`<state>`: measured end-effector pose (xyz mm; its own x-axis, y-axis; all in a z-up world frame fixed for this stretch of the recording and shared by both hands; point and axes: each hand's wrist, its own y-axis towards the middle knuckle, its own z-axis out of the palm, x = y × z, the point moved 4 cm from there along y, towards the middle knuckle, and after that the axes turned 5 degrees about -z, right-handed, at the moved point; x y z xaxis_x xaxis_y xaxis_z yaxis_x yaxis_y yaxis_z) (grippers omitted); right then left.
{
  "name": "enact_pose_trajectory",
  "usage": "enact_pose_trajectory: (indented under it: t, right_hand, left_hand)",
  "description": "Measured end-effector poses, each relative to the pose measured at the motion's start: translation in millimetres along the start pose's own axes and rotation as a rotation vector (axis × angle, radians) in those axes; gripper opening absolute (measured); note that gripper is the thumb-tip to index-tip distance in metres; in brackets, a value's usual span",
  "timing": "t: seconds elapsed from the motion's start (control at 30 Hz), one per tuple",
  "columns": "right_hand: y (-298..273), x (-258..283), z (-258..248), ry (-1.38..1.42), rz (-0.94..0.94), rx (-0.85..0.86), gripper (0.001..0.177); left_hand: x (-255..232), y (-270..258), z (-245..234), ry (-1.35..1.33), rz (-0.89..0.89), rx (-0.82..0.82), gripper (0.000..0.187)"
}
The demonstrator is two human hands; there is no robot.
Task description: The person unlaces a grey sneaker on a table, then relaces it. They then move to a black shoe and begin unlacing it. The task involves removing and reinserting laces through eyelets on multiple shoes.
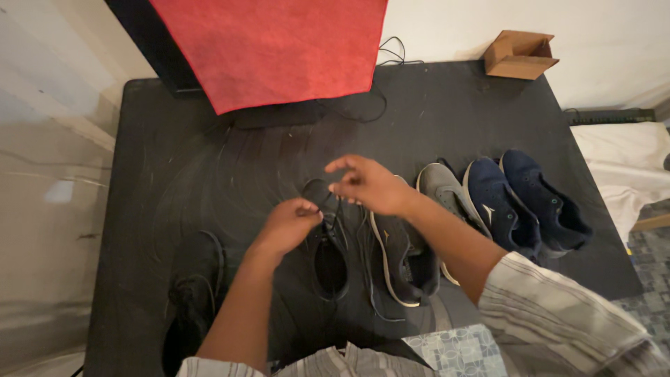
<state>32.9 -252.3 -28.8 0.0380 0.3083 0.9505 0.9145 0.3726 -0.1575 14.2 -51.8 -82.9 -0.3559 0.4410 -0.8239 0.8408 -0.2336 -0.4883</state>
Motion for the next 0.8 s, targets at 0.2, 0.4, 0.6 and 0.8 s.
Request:
enact_pose_trajectory:
  t: [0.2, 0.4, 0.6, 0.8]
  right_hand:
    - [4, 15, -4, 0.115, -0.043, 0.023, 0.05]
    - [2, -13, 16, 0.247, 0.156, -0.027, 0.038]
    - [-12, -55, 39, 0.085, 0.18, 0.153, 0.032]
    - [-13, -38, 23, -0.145, -0.099, 0.011, 0.025]
  left_hand:
    - [-40, 11, 6, -0.18, 0.082, 0.116, 0.019]
    - [-59, 15, -11, -0.106, 0.224, 0.036, 0.02]
    - [-47, 7, -29, -0.224, 0.046, -0.122, 0.023]
    - [-30, -3, -41, -0.276, -0.005, -0.205, 0.024]
